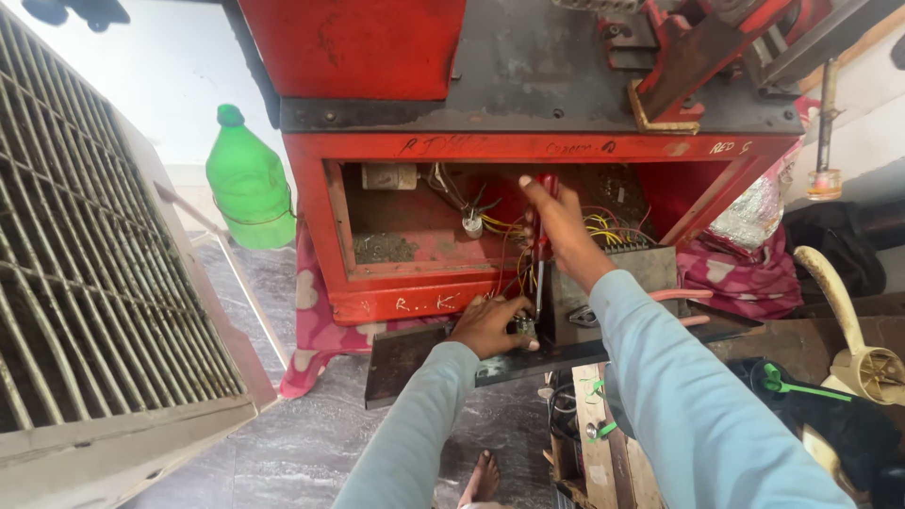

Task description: The person adjusts the knobs and digital controller on a red winding machine using a screwdriver, then opens the machine's lower panel and works on the wiring and components inside, using pliers and a screwdriver on the internal parts.

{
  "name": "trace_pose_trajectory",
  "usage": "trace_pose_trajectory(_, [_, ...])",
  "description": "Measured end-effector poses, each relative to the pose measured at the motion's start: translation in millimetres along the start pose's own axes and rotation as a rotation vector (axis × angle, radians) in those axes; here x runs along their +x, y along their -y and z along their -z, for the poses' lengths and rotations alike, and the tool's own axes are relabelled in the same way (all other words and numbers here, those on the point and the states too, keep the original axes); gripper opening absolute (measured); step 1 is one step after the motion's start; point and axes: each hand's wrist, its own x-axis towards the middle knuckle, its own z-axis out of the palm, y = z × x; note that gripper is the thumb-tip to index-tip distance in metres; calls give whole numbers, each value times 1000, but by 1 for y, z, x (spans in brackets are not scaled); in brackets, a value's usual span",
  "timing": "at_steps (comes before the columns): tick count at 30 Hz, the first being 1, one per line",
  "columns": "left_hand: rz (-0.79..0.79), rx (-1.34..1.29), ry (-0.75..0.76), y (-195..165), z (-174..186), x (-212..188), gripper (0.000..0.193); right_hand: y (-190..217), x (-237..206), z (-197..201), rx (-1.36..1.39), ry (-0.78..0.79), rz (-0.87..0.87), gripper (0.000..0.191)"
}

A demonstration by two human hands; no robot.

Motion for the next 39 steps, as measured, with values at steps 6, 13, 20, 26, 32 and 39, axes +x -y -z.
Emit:
trace_pose_trajectory(6, [-49,59,-78,5,-5,-4,81,-2,3,-4,52,-26,55,31])
trace_pose_trajectory(13, [-20,69,-6,5,2,-4,76,-5,13,-5,28,-24,39,31])
trace_pose_trajectory(20, [-55,54,-12,10,0,-6,66,-11,20,-7,31,2,38,18])
trace_pose_trajectory(26, [20,35,31,9,2,-4,71,-11,24,-8,77,28,-15,38])
trace_pose_trajectory(32, [17,-21,30,9,5,-5,69,-15,33,-1,138,114,-55,50])
trace_pose_trajectory(39, [18,-56,8,8,6,-4,71,-17,35,6,218,200,-106,59])
